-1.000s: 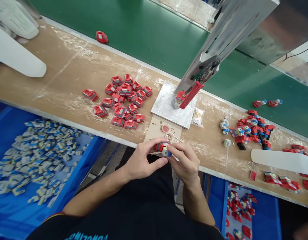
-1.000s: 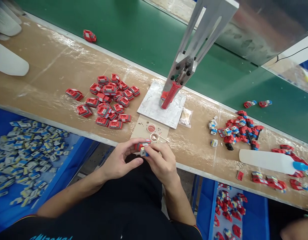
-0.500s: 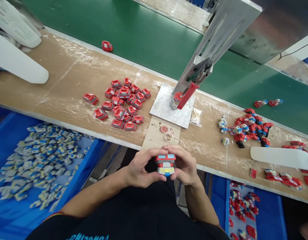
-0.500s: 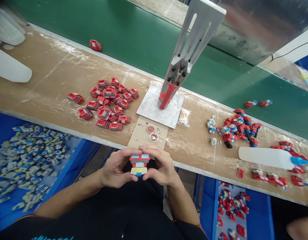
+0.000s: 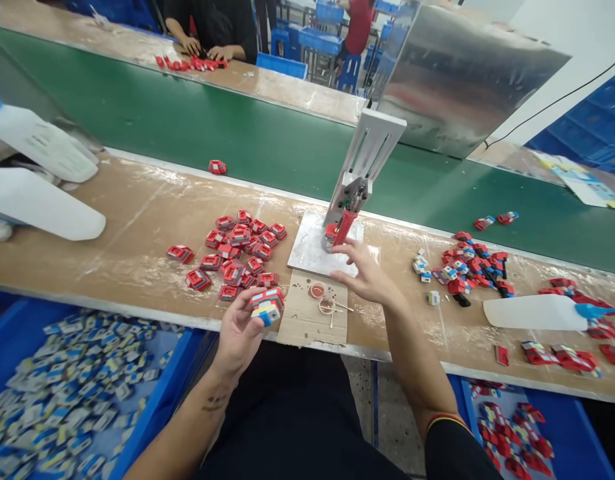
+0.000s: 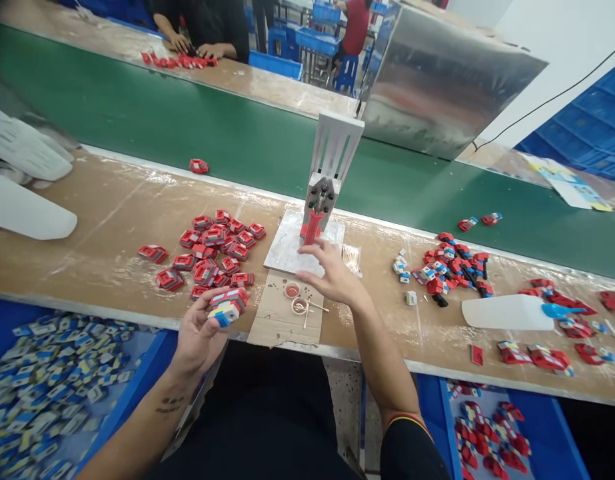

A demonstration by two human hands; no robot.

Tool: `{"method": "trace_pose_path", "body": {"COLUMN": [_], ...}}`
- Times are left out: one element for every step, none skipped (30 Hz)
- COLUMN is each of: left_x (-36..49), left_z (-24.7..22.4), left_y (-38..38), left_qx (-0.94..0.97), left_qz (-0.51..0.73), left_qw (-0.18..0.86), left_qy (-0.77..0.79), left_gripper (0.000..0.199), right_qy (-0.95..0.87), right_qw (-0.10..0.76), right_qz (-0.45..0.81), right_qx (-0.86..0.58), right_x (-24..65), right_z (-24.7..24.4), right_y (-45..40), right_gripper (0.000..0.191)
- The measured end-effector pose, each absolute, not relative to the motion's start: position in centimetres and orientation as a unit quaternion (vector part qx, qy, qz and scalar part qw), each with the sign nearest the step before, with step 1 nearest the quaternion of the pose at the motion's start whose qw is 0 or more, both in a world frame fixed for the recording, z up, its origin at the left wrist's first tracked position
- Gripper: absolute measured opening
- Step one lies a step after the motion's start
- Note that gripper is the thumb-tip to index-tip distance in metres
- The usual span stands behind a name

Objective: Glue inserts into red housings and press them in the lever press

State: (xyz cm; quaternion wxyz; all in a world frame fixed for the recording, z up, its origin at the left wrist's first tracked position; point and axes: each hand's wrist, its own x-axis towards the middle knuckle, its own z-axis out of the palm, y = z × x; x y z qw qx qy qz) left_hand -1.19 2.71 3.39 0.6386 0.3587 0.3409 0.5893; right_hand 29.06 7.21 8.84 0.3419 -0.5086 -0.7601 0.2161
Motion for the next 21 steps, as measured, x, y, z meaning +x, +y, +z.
{"method": "trace_pose_path", "body": {"left_x": [-1.4,-1.7,-1.9,-2.1,-2.3,-2.4,-2.4,-2.3,-2.3,-2.3,-2.3,-2.4,-2.5,-2.8,-3.0,-3.2,-3.4,-3.5,-3.5,-3.5,-3.4], "left_z": [3.5,3.7,3.7,3.8,3.9,4.0,4.1,4.2,4.4,4.6,4.8,4.9,5.1,5.1,5.1,5.1,5.1,5.1,5.1,5.2,5.3], "left_y": [2.8,2.8,2.8,2.7,2.7,2.6,2.6,2.7,2.7,2.8,2.8,2.8,2.9,2.9,3.1,3.3,3.6,4.0,4.5,4.9,5.3], "left_qx": [0.345,0.332,0.323,0.316,0.312,0.310,0.310,0.310,0.308,0.303,0.295,0.284,0.270,0.256,0.241,0.228,0.219,0.213,0.211,0.211,0.211], "left_qz": [0.597,0.604,0.609,0.610,0.609,0.606,0.603,0.601,0.600,0.601,0.604,0.609,0.613,0.616,0.618,0.619,0.617,0.611,0.603,0.593,0.581], "left_qw": [0.636,0.633,0.631,0.630,0.630,0.632,0.634,0.636,0.638,0.641,0.644,0.646,0.648,0.650,0.653,0.657,0.662,0.669,0.677,0.686,0.694], "left_qy": [0.346,0.351,0.357,0.362,0.367,0.370,0.372,0.372,0.371,0.368,0.364,0.363,0.363,0.364,0.365,0.365,0.365,0.364,0.365,0.366,0.369], "left_gripper": [0.064,0.064,0.063,0.062,0.062,0.062,0.062,0.063,0.064,0.063,0.063,0.062,0.061,0.060,0.059,0.058,0.057,0.057,0.057,0.057,0.057], "right_qy": [-0.779,-0.797,-0.811,-0.822,-0.824,-0.817,-0.799,-0.770,-0.736,-0.704,-0.677,-0.655,-0.639,-0.623,-0.592,-0.555,-0.529,-0.513,-0.503,-0.503,-0.508], "right_qw": [0.318,0.306,0.309,0.329,0.363,0.407,0.460,0.513,0.559,0.595,0.619,0.633,0.630,0.622,0.616,0.594,0.562,0.541,0.522,0.511,0.507], "right_qz": [0.237,0.256,0.271,0.278,0.273,0.254,0.223,0.179,0.134,0.092,0.056,0.026,0.006,0.000,0.017,0.062,0.127,0.172,0.211,0.237,0.252], "right_qx": [-0.485,-0.454,-0.415,-0.373,-0.338,-0.320,-0.316,-0.334,-0.357,-0.376,-0.395,-0.412,-0.441,-0.474,-0.520,-0.578,-0.623,-0.644,-0.655,-0.656,-0.649], "right_x": [29.2,29.2,29.2,29.2,29.1,29.0,28.8,28.7,28.6,28.6,28.7,28.9,29.0,29.2,29.3,29.3,29.1,28.9,28.6,28.3,28.1], "right_z": [9.2,9.8,10.8,12.1,13.7,15.5,17.4,19.0,20.1,20.6,20.3,19.3,17.5,15.2,12.6,10.0,7.7,5.7,4.1,3.1,2.6], "right_y": [7.9,8.4,8.7,9.1,9.5,10.0,10.7,11.6,12.4,13.1,13.6,13.9,13.8,13.6,13.3,13.0,12.9,13.0,13.2,13.4,13.5], "right_gripper": [0.044,0.043,0.043,0.045,0.052,0.061,0.071,0.078,0.078,0.074,0.067,0.060,0.052,0.044,0.038,0.039,0.047,0.054,0.060,0.061,0.058]}}
